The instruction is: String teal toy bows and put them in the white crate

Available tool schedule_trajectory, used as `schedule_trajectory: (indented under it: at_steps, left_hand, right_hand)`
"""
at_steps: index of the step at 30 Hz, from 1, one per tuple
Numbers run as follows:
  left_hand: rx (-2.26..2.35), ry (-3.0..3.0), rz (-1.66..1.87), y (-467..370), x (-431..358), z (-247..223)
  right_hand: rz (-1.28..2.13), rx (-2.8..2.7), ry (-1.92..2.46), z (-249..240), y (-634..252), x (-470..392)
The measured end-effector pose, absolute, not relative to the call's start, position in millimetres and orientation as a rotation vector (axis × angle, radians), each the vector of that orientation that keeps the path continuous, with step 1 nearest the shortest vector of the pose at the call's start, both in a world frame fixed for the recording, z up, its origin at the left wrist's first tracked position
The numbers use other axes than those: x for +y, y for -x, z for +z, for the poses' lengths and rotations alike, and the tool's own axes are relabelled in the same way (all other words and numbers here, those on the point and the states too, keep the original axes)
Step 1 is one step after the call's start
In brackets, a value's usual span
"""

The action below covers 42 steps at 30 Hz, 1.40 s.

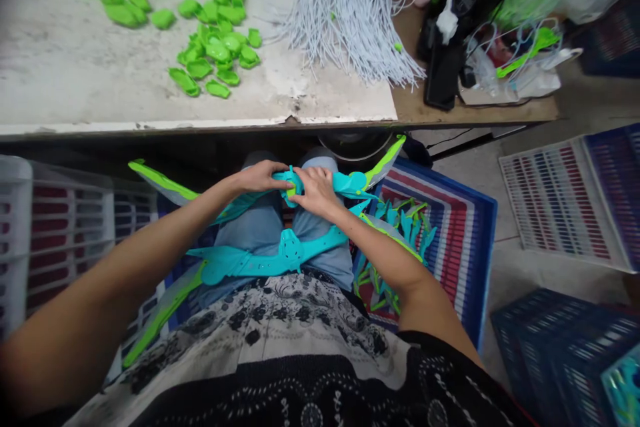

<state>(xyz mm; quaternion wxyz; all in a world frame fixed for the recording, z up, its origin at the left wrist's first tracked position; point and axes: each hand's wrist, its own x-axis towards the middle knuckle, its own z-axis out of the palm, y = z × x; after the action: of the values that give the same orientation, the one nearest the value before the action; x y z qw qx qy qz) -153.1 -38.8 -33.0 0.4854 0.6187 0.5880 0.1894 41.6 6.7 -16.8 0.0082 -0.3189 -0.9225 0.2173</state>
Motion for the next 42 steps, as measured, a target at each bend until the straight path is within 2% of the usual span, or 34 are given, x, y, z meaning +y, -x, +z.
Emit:
schedule_trajectory:
  at_steps: [5,8,12,16,20,24,28,33,42]
  left_hand:
    - [1.504,-1.682,0.436,145,-52,-15]
    - [1.724,-1.919,0.437,130,-73,-4]
    - [1.962,-2.133,0.435,111,-98,-17]
    - [2.02,-2.06,0.432,99,-111,-30]
    - [2.043,-1.876,0.501,85,-136,-13]
    - [1.83,-1.542,0.296,63,-179,0]
    - [1.737,-1.389,0.108,47,-197,-6]
    - [1.759,-1.328,0.178,54,-181,-5]
    - [1.783,-1.341,0.187,78,-142,-12]
  right_hand:
    - [0.642,-2.937,0.841,-12,-49,5]
    - [0.646,-2.924,0.763,4,-56,10]
    - [0.703,-2.741,0.545,34,-52,28]
    - [0.543,-2.597,0.652,48,3,67]
    - [0.418,-2.585,0.744,45,93,113]
    - [0.39,-2.562,0.938,42,156,140]
    - [0.414,-2.607,1.099,43,178,150]
    - [0.395,-2.495,1.094,51,160,158]
    - [0.19,-2.652,0.86,45,41,106]
